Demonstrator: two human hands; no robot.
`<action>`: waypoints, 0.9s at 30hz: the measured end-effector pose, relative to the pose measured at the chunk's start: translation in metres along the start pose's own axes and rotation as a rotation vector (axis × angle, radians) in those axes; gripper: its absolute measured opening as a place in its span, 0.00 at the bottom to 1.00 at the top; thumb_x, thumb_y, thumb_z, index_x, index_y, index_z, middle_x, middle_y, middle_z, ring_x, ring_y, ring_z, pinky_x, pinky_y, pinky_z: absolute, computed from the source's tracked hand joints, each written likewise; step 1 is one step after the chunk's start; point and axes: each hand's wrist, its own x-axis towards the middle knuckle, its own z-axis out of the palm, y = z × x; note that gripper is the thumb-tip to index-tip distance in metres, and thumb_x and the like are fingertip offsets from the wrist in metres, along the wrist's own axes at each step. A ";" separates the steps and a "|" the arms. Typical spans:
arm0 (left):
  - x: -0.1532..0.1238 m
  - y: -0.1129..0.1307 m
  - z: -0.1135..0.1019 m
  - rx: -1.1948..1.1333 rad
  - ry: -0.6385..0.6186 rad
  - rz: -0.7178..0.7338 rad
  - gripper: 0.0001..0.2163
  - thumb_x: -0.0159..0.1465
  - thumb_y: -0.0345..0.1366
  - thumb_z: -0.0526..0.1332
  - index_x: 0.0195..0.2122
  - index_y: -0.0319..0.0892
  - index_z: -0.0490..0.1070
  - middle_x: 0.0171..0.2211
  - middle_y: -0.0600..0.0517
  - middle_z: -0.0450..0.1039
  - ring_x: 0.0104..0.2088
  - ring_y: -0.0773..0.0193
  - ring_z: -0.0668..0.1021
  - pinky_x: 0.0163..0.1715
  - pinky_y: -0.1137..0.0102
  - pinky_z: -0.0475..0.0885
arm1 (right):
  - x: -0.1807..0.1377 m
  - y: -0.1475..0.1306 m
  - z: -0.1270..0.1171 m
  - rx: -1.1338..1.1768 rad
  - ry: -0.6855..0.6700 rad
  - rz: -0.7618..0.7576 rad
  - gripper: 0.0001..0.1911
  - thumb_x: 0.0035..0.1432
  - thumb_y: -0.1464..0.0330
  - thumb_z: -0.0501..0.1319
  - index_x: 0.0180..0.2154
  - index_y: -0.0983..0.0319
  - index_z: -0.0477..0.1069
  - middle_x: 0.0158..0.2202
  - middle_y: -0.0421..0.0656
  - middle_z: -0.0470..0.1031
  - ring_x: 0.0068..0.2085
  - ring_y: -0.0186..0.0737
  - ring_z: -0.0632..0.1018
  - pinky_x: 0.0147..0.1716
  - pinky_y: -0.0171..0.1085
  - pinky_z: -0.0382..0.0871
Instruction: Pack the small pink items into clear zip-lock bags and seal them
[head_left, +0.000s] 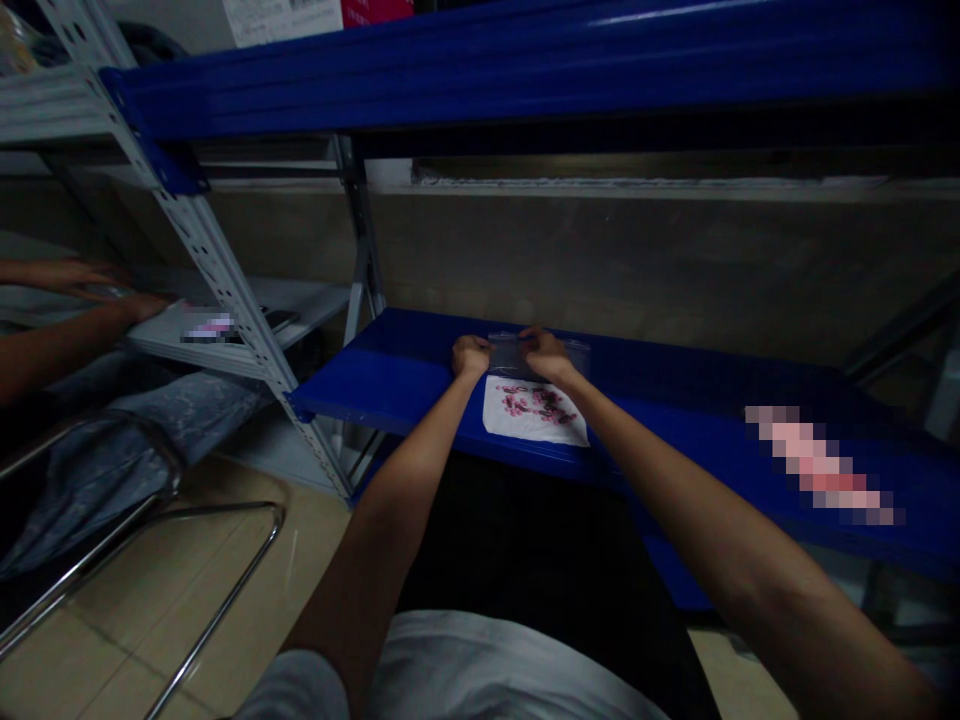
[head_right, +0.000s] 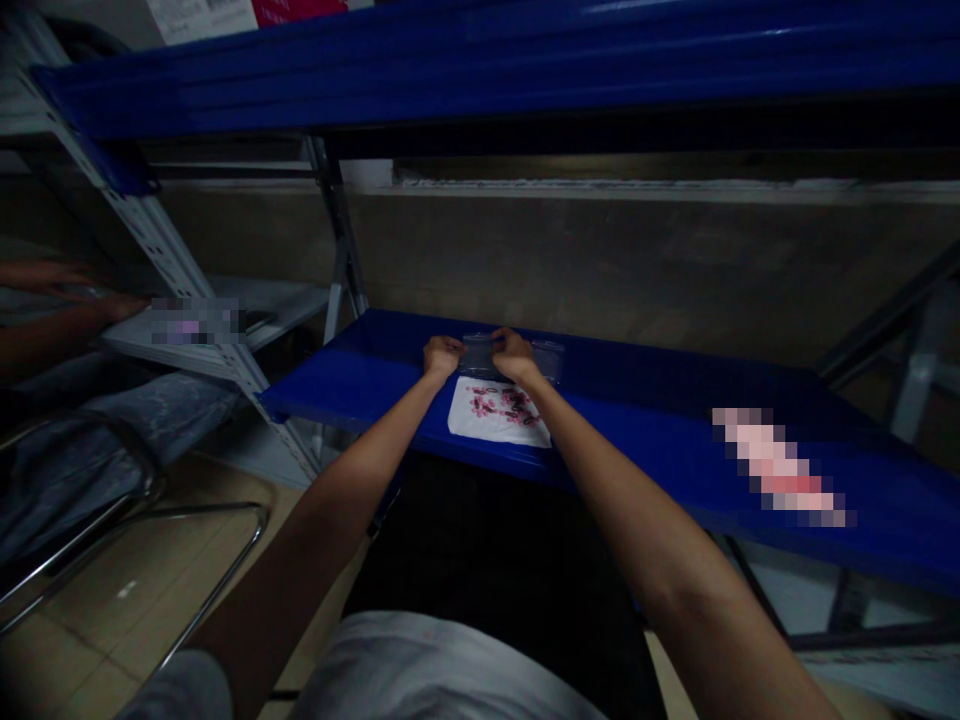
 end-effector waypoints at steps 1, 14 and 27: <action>0.003 -0.001 0.002 -0.023 -0.008 -0.012 0.10 0.61 0.37 0.69 0.43 0.41 0.81 0.43 0.43 0.82 0.43 0.58 0.83 0.43 0.69 0.75 | 0.000 0.001 0.000 0.010 0.005 0.012 0.25 0.49 0.80 0.60 0.50 0.60 0.75 0.39 0.44 0.82 0.36 0.42 0.81 0.33 0.34 0.70; 0.000 0.010 0.005 -0.365 -0.044 0.037 0.04 0.55 0.27 0.67 0.33 0.39 0.79 0.32 0.48 0.81 0.35 0.62 0.81 0.38 0.71 0.74 | -0.005 -0.001 -0.006 0.267 0.049 0.112 0.20 0.54 0.74 0.61 0.50 0.59 0.73 0.38 0.45 0.81 0.34 0.41 0.80 0.32 0.35 0.71; -0.055 0.026 -0.047 -0.680 -0.463 0.251 0.09 0.58 0.31 0.69 0.40 0.38 0.80 0.39 0.47 0.81 0.36 0.66 0.79 0.42 0.71 0.71 | -0.077 0.000 -0.058 0.509 -0.035 -0.284 0.19 0.54 0.58 0.69 0.45 0.58 0.76 0.40 0.45 0.78 0.41 0.45 0.78 0.43 0.43 0.74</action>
